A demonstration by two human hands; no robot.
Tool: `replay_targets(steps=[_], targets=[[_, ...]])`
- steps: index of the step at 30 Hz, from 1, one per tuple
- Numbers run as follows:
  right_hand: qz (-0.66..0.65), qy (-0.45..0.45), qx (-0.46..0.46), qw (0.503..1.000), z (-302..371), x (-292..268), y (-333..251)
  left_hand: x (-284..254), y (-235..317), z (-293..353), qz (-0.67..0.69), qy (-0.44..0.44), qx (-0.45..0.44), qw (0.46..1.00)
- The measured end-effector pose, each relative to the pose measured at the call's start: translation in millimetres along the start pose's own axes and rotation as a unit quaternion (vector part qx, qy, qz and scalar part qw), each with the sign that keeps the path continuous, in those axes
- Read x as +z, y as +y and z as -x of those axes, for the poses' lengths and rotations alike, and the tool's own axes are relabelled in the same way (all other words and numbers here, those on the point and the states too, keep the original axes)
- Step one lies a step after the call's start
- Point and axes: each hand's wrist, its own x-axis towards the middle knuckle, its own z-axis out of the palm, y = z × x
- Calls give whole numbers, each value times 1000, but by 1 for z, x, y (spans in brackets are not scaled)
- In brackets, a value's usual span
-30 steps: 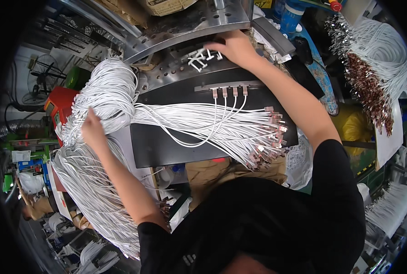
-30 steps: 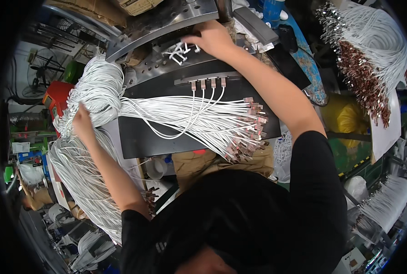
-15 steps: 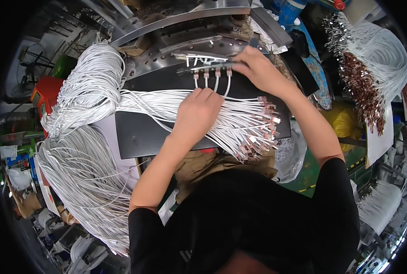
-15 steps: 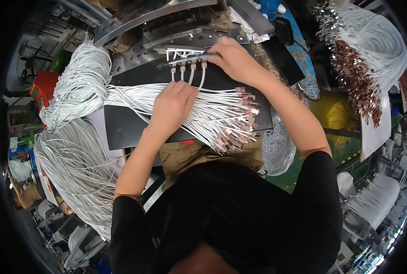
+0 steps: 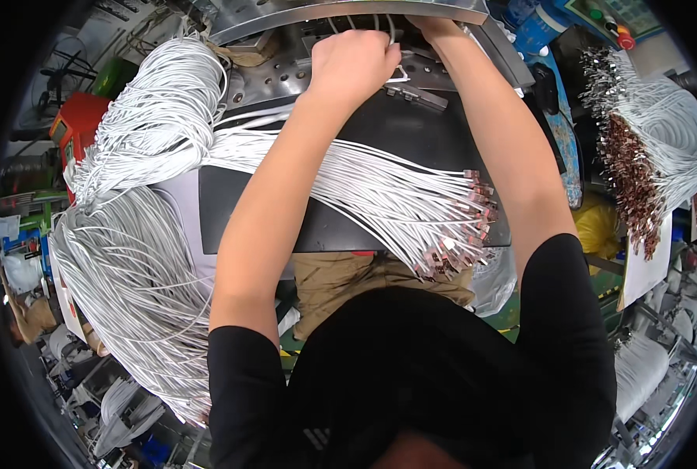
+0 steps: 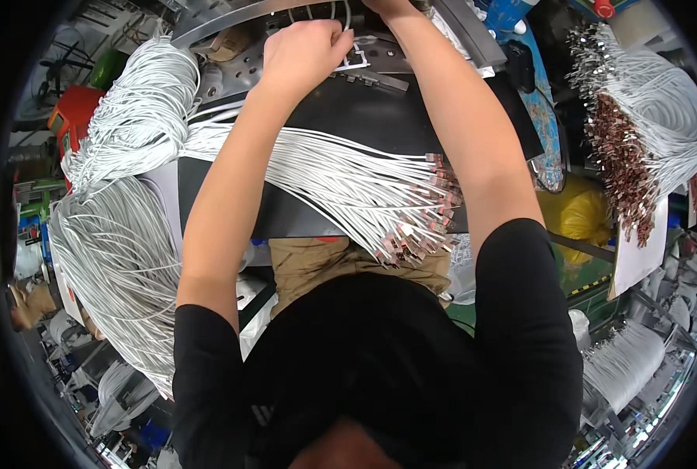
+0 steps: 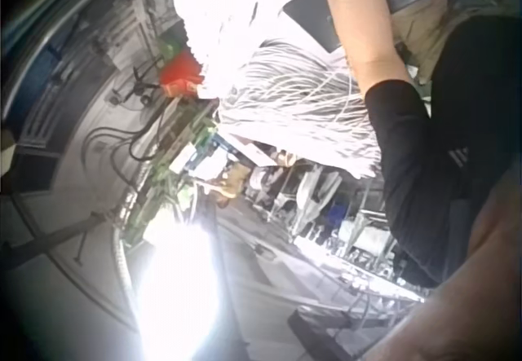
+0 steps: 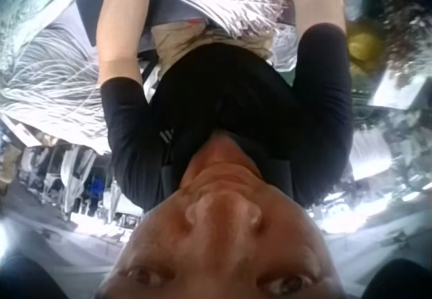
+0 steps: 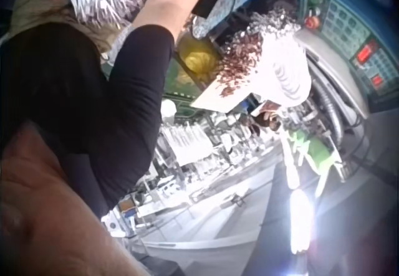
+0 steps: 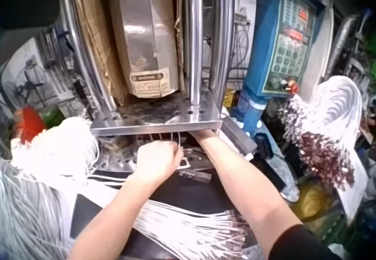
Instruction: Feeding bundles of white wires into a crimping or terminal insertion machine to assemble wiring harnesses.
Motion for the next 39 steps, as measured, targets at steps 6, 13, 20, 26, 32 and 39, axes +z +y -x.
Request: replay_targets(steps=[6,13,20,26,32,39], targets=[[81,-95,-95,988,16,-3,32,11,-24,-24,78,-118,-109,984],[273,-125,-225,927,99,-5,-67,52,-93,-13,80,-5,-125,989],[325,-169,-189,911,89,-11,-77,50,-46,-15,-77,99,-13,992],[413,-6,-179,893,107,22,-77,49,-74,-14,-201,215,-4,956],[359,-34,-147,921,106,5,-30,50,-61,5,27,223,47,973],[205,170,-50,963,265,-196,-59,-60,-11,225,689,-156,-193,681]])
